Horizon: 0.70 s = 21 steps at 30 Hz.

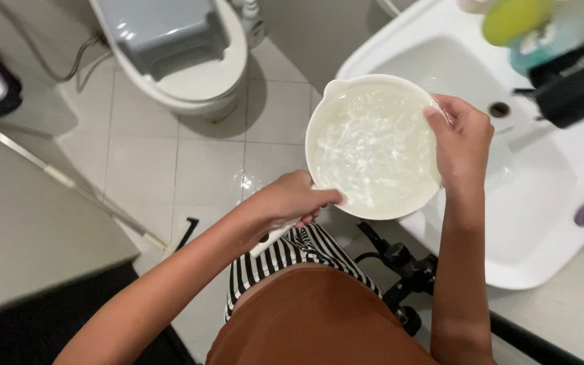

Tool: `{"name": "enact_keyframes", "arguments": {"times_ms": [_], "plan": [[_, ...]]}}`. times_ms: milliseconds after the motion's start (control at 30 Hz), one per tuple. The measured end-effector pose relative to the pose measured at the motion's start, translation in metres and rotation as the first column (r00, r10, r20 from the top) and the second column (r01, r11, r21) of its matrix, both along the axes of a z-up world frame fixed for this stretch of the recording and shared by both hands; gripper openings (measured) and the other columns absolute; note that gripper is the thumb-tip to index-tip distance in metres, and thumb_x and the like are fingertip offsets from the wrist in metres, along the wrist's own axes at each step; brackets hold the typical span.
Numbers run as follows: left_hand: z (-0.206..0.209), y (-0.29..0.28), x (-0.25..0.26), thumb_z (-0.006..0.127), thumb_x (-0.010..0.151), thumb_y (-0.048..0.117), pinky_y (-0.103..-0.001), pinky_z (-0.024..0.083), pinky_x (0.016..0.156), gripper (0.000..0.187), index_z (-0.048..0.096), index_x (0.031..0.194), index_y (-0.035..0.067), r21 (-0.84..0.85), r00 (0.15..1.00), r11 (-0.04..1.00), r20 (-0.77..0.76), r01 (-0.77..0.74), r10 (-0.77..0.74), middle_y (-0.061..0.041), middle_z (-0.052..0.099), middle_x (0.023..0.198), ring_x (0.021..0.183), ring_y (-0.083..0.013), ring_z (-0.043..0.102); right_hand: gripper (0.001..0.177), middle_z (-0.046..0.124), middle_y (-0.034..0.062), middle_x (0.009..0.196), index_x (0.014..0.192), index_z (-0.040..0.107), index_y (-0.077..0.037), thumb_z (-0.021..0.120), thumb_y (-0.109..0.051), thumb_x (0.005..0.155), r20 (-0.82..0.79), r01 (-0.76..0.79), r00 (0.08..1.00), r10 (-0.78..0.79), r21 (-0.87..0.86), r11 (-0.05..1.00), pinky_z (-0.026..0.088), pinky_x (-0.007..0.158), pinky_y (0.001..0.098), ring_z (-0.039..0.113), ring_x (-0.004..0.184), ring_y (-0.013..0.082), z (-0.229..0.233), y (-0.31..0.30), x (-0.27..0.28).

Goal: The person washes a plastic dipper and a scrub brush in a bathroom sink and then wipes the floor with a squeegee.

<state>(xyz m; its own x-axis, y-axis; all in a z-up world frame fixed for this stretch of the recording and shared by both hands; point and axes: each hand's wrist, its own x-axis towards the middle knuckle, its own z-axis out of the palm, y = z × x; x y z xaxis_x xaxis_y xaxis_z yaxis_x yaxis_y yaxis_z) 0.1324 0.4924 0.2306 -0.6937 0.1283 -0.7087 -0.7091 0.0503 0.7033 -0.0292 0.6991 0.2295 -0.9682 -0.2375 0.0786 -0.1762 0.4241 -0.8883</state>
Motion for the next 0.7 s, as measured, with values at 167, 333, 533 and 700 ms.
{"name": "enact_keyframes", "arguments": {"times_ms": [167,333,533,700], "plan": [[-0.011,-0.040,0.078,0.072,0.084,0.029,-0.024,0.038,0.039,0.037,0.071,0.099,-0.005,0.020,0.976,0.976,0.014,-0.218,0.218,0.002,0.050,0.054,0.045,-0.0082,0.045,0.028,0.078,0.0115,0.102,0.121,0.072,0.005,0.066,-0.010,0.099,-0.024,-0.209,0.977,0.214,0.125,0.970,0.055,0.081,0.0272,0.072,0.089,0.0131,-0.014,-0.082,0.033],[-0.065,-0.090,0.160,0.072,0.083,0.030,-0.023,0.039,0.041,0.032,0.068,0.092,0.000,0.077,0.900,0.896,0.035,-0.436,0.435,0.003,0.049,0.058,0.047,-0.0076,0.045,0.032,0.078,0.0122,0.103,0.126,0.070,0.001,0.069,-0.011,0.097,0.049,-0.370,0.929,0.367,0.168,0.914,0.056,0.080,0.0280,0.072,0.088,0.0136,-0.074,-0.176,0.075],[-0.164,-0.140,0.261,0.075,0.083,0.028,-0.026,0.039,0.040,0.030,0.063,0.085,0.001,0.029,0.767,0.773,0.161,-0.633,0.622,0.001,0.050,0.060,0.047,-0.0099,0.046,0.029,0.078,0.0124,0.100,0.120,0.072,0.001,0.072,-0.012,0.094,0.186,-0.582,0.811,0.556,0.148,0.800,0.055,0.079,0.0283,0.071,0.087,0.0126,-0.199,-0.279,0.152],[-0.220,-0.166,0.344,0.070,0.085,0.025,-0.031,0.035,0.035,0.028,0.060,0.084,-0.001,0.130,0.634,0.621,0.135,-0.773,0.761,-0.002,0.048,0.055,0.040,-0.0143,0.044,0.028,0.078,0.0101,0.097,0.117,0.074,0.000,0.072,-0.011,0.091,0.360,-0.714,0.666,0.654,0.052,0.698,0.056,0.075,0.0276,0.070,0.082,0.0115,-0.278,-0.357,0.220]]}}
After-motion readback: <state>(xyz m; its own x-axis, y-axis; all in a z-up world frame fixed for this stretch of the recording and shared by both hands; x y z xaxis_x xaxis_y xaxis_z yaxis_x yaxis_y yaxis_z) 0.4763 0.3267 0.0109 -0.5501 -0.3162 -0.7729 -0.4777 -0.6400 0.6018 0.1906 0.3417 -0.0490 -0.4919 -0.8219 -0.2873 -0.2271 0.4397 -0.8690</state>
